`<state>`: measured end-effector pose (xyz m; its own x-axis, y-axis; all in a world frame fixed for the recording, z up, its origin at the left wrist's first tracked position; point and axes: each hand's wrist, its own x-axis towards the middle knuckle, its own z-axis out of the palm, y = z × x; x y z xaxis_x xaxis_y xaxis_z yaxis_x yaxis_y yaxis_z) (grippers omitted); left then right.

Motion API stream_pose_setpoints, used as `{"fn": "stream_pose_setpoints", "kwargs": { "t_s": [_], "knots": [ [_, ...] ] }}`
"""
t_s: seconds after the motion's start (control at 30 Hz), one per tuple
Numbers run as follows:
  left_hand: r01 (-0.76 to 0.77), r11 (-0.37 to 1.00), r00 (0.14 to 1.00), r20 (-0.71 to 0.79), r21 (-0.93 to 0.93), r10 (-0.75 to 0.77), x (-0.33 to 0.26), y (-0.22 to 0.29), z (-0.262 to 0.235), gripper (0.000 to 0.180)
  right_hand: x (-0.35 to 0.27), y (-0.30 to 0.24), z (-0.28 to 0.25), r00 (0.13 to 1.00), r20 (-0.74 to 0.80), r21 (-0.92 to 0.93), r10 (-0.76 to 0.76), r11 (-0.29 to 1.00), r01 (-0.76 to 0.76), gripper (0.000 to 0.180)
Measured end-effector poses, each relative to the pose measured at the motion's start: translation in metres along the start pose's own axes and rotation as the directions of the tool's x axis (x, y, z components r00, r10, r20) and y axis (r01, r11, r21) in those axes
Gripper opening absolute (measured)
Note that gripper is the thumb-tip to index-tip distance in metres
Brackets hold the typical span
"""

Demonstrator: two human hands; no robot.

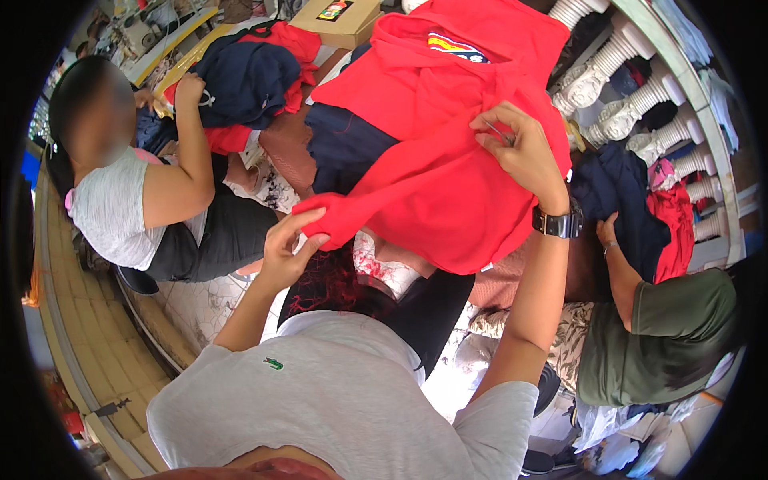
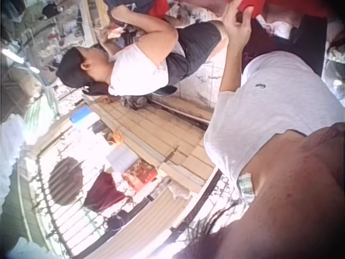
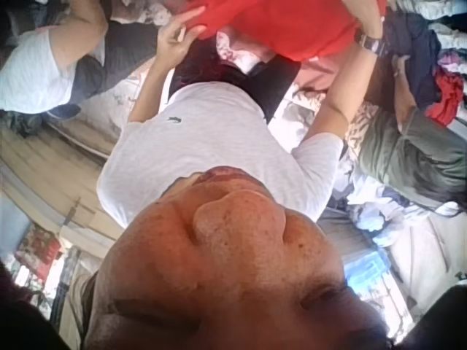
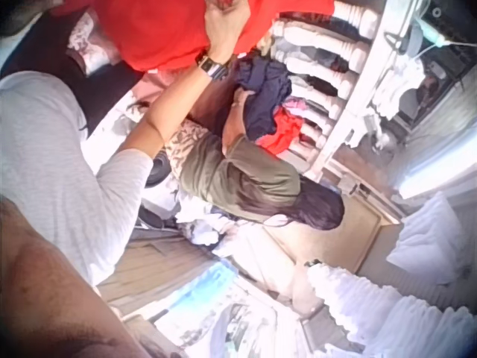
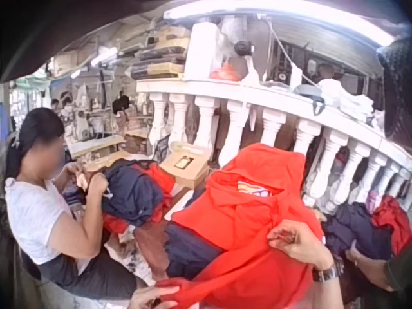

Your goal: The person uses a small pair of scissors to trim loose threads and tags from a red garment held in their hands. They repeatedly adjust the fabric to access different areas for trimming while seated in a workspace with other people nearby.

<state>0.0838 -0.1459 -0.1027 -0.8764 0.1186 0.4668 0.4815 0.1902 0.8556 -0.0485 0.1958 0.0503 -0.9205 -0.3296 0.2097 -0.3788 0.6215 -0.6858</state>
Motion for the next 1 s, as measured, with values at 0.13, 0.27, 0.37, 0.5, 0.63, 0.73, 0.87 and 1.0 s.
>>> {"fn": "stream_pose_setpoints", "kwargs": {
  "t_s": [0.13, 0.27, 0.37, 0.5, 0.63, 0.73, 0.87, 1.0],
  "knots": [
    [-0.159, 0.979, 0.987, -0.018, 0.125, 0.163, -0.009, 0.004, 0.01, 0.048, 0.008, 0.0, -0.003, 0.983, -0.07, -0.079, -0.167, 0.984, 0.162, 0.026],
    [-0.286, 0.936, 0.951, -0.054, 0.207, 0.303, -0.016, -0.002, 0.017, 0.052, 0.013, 0.01, -0.002, 0.964, -0.072, -0.147, -0.254, 0.959, 0.242, 0.026],
    [-0.327, 0.889, 0.91, -0.148, 0.321, 0.388, -0.017, 0.001, 0.017, 0.052, 0.012, 0.002, -0.001, 0.963, -0.108, -0.063, -0.248, 0.968, 0.242, 0.018],
    [-0.331, 0.856, 0.877, -0.204, 0.397, 0.434, -0.011, -0.003, 0.011, 0.058, 0.014, -0.012, 0.004, 0.947, 0.048, -0.121, -0.317, 0.94, 0.32, 0.015],
    [-0.375, 0.829, 0.873, -0.143, 0.415, 0.467, -0.002, 0.004, 0.003, 0.066, 0.02, -0.004, 0.004, 0.951, 0.002, -0.493, -0.308, 0.827, 0.269, 0.026],
    [-0.393, 0.82, 0.868, -0.126, 0.417, 0.48, 0.002, 0.011, 0.0, 0.066, 0.026, 0.0, 0.0, 0.939, -0.024, -0.55, -0.344, 0.789, 0.275, 0.029],
    [-0.387, 0.815, 0.871, -0.12, 0.43, 0.477, 0.003, 0.016, -0.001, 0.067, 0.035, 0.005, -0.002, 0.938, 0.004, -0.629, -0.346, 0.729, 0.271, 0.031],
    [-0.397, 0.822, 0.856, -0.158, 0.409, 0.492, 0.007, 0.016, 0.0, 0.058, 0.045, 0.011, -0.013, 0.926, -0.021, -0.601, -0.376, 0.745, 0.289, 0.027]
  ]
}}
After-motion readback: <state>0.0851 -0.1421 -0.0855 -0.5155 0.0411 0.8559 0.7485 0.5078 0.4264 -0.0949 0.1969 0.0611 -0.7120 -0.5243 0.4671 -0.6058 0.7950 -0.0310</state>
